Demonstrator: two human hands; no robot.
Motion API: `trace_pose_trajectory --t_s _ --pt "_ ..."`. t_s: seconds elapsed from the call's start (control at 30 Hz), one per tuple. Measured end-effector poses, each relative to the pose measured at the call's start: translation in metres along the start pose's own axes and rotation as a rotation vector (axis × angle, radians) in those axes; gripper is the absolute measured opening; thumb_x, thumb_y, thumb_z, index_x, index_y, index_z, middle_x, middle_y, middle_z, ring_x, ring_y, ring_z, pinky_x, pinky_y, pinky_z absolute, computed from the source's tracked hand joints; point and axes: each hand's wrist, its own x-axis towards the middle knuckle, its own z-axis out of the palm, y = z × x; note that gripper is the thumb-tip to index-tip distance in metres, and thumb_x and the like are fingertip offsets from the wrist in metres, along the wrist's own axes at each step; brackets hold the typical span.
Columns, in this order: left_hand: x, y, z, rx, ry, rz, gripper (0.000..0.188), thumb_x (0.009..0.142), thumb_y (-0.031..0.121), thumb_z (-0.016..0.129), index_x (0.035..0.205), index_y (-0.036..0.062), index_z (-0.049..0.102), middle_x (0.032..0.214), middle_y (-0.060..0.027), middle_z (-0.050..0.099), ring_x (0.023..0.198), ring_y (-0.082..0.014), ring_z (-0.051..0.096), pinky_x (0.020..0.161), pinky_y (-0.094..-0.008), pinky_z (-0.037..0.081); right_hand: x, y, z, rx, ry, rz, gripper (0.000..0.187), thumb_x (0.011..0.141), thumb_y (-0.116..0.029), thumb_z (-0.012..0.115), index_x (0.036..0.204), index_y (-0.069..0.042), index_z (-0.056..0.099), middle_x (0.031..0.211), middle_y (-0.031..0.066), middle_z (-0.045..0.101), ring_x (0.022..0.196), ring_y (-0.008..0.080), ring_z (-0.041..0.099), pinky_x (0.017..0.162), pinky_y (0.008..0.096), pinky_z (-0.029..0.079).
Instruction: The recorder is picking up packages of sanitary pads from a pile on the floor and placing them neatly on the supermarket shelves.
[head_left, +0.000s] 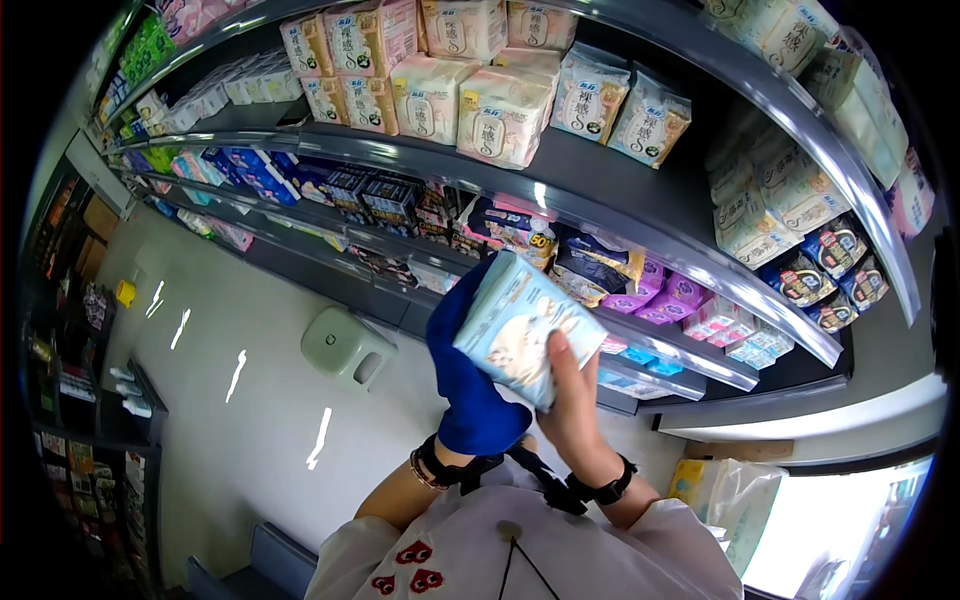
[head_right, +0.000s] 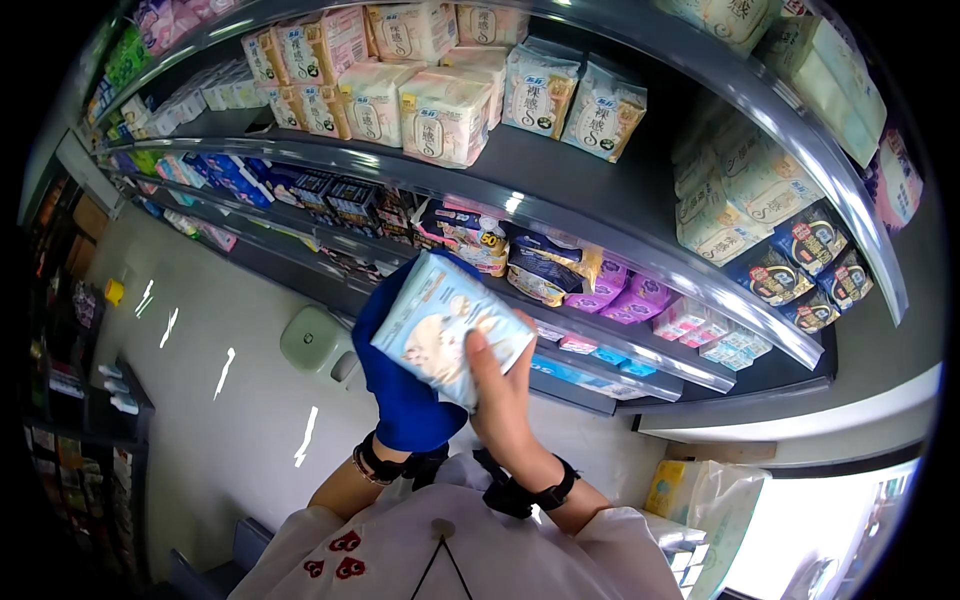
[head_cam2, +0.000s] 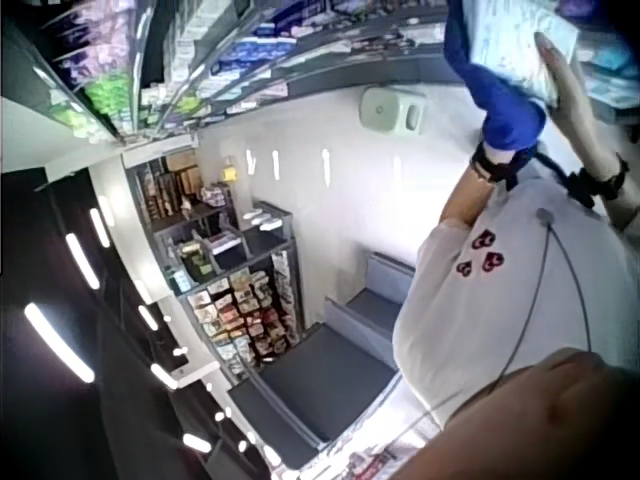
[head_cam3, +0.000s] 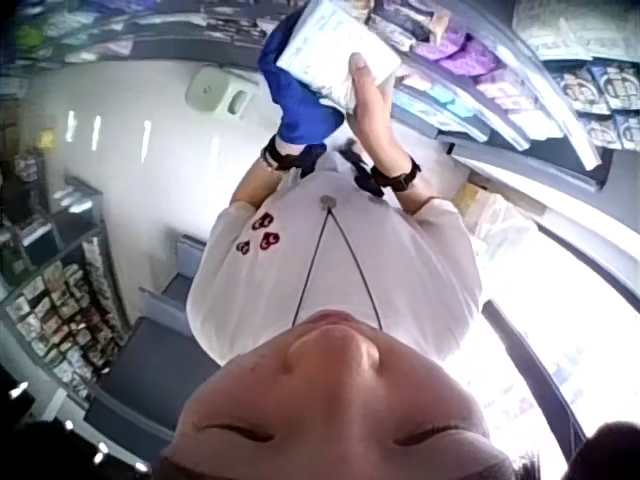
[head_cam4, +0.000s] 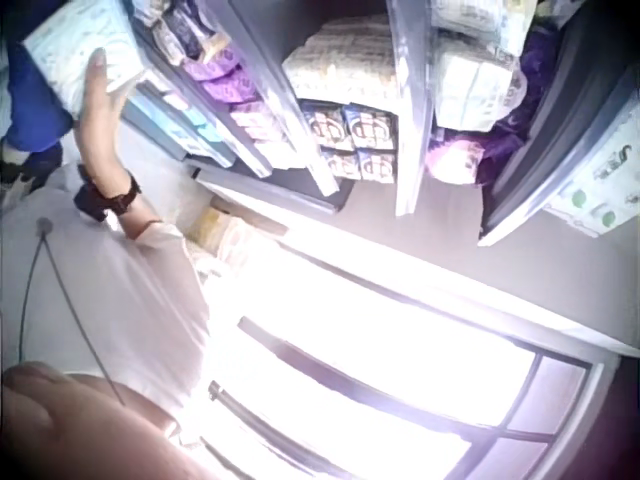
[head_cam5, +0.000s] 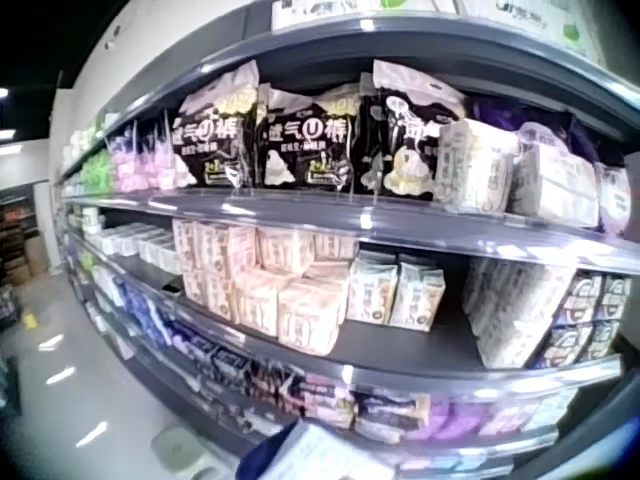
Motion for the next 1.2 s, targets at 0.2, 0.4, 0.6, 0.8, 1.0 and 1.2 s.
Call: trace_pose_trajectory --t_s 0.2,0.4,0.6,0.8,1.0,1.2 --pt "0.050 0.021 -0.056 -0.073 -0.254 -0.229 0.053 0.103 0.048 0.036 0.127 0.0033 0.051 0.129 -0.0129 0.056 0.111 -0.0207 0.059 0.093 -0.0357 0.049 0.026 0.012 -0.019 -0.166 -0.325 -0.181 0.047 0.093 -0.044 0.061 0.111 -0.006 0.043 0.136 0.0203 0.045 0.125 0.0268 0.044 0.104 0.0377 0.036" --pt "0.061 -0.006 -0.074 0.245 -0.407 0.001 0.053 0.106 0.031 0.035 0.149 0.0012 0.034 0.145 -0.0105 0.043 0.130 -0.0210 0.045 0.110 -0.0356 0.034 0.025 0.007 0.029 -0.347 -0.028 -0.126 0.066 0.089 -0.014 0.070 0.145 -0.005 0.035 0.137 0.0152 0.047 0.124 0.0215 0.047 0.104 0.0339 0.038" --pt "0.049 -0.012 -0.053 0.570 -0.342 0.046 0.046 0.104 0.022 0.038 0.146 0.0041 0.040 0.142 -0.0114 0.050 0.132 -0.0220 0.045 0.112 -0.0358 0.034 0.042 0.010 0.043 0.032 0.122 -0.416 0.062 0.096 -0.024 0.058 0.145 -0.010 0.022 0.124 0.0155 0.053 0.107 0.0225 0.060 0.091 0.0384 0.052" --pt "0.062 -0.012 -0.083 0.264 -0.441 -0.043 0.047 0.093 0.025 0.062 0.132 0.0013 0.049 0.134 -0.0139 0.054 0.122 -0.0235 0.054 0.103 -0.0418 0.044 0.022 0.083 0.050 -0.171 0.193 -0.752 0.084 0.082 -0.030 0.077 0.137 -0.012 0.017 0.131 0.0134 0.036 0.121 0.0216 0.041 0.105 0.0381 0.032" --pt "0.058 -0.034 -0.108 0.391 -0.487 -0.089 0.073 0.081 0.038 0.076 0.134 0.0029 0.041 0.130 -0.0108 0.052 0.119 -0.0218 0.051 0.101 -0.0403 0.043 0.030 0.075 0.048 -0.326 0.192 -0.784 0.091 0.077 -0.036 0.083 0.135 -0.012 0.017 0.132 0.0156 0.034 0.123 0.0230 0.040 0.103 0.0385 0.033" --pt "0.060 -0.033 -0.104 -0.247 -0.254 -0.730 0.065 0.088 0.051 0.063 0.133 0.0065 0.046 0.128 -0.0113 0.055 0.119 -0.0275 0.052 0.099 -0.0423 0.042 0.046 0.044 0.024 -0.411 -0.209 -0.804 0.123 0.070 -0.083 0.061 0.155 -0.011 0.008 0.144 0.0194 0.038 0.133 0.0328 0.042 0.110 0.0481 0.034"
